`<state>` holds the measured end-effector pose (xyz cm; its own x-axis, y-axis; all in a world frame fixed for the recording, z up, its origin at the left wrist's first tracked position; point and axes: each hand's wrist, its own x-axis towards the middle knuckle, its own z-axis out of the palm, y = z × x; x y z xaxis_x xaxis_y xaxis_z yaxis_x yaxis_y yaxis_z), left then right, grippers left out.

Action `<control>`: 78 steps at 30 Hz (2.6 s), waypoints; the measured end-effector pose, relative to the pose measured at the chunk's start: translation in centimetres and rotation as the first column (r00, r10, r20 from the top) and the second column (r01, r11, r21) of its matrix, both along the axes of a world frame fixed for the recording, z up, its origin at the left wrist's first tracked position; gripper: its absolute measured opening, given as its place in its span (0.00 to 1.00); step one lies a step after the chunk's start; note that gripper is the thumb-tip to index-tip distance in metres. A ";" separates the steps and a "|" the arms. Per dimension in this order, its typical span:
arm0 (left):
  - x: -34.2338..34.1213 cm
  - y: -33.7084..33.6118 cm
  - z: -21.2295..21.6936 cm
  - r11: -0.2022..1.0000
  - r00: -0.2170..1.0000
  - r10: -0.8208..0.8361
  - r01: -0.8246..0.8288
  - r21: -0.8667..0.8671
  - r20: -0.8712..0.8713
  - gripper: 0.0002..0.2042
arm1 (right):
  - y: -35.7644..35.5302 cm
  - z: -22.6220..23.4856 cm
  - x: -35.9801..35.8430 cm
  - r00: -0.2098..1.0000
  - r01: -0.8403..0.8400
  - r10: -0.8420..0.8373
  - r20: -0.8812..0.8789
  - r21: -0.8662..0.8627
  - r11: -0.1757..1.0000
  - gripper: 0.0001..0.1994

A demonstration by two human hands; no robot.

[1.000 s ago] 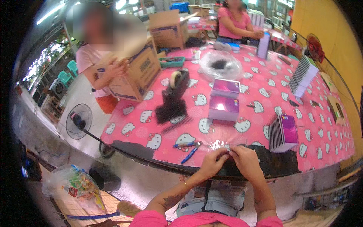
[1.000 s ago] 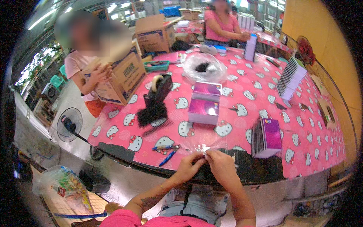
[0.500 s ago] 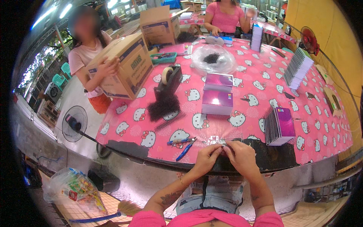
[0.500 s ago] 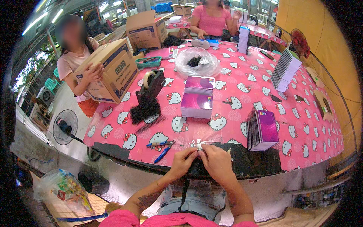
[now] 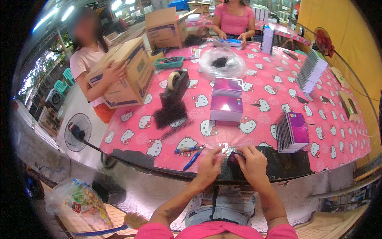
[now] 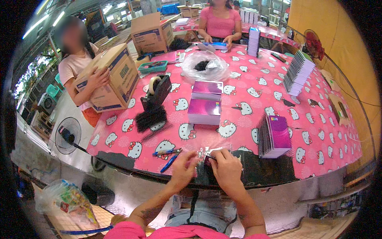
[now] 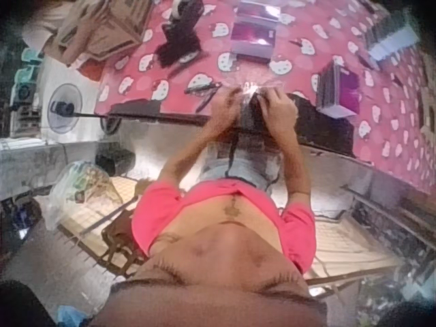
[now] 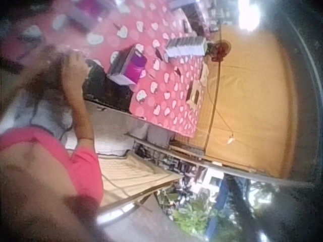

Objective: The person assembles and stacks small cardboard boxes at a table, using a pair of snips to trim packaging material.

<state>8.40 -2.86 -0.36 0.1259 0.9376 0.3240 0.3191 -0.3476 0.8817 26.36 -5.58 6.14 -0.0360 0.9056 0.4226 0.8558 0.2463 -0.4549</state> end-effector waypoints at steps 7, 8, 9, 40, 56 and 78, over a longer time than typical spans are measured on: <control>-7.2 1.2 0.9 0.934 0.580 0.280 0.019 0.356 -0.765 0.21 | 0.5 -0.2 -0.3 1.000 0.010 -0.009 -0.018 0.041 0.999 0.11; -7.6 1.4 0.4 0.938 0.621 0.256 0.026 0.346 -0.741 0.21 | 0.5 -0.1 -0.3 0.999 0.006 -0.004 -0.036 0.053 0.999 0.11; -7.9 1.6 0.2 0.942 0.660 0.230 0.035 0.335 -0.716 0.20 | 0.5 -0.3 -0.3 0.999 -0.001 0.003 -0.037 0.054 0.999 0.11; -4.3 0.8 3.1 0.981 0.947 -0.184 0.194 0.015 -0.263 0.15 | -1.8 1.7 3.3 0.992 0.049 -0.037 0.120 -0.098 0.994 0.12; -6.0 1.5 -0.4 0.954 0.829 0.146 0.025 0.298 -0.540 0.18 | 2.3 12.9 18.7 0.636 0.088 -0.269 0.723 0.279 0.956 0.06; -6.3 1.4 -0.6 0.950 0.837 0.140 0.037 0.310 -0.529 0.18 | 4.0 4.5 21.4 0.990 -0.008 0.015 0.143 -0.054 0.999 0.18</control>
<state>2.07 -1.45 -0.98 0.3169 0.8182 0.4796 0.7357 -0.5312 0.4202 47.72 -1.62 10.63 -0.1033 0.9258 0.3636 0.9105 0.2352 -0.3402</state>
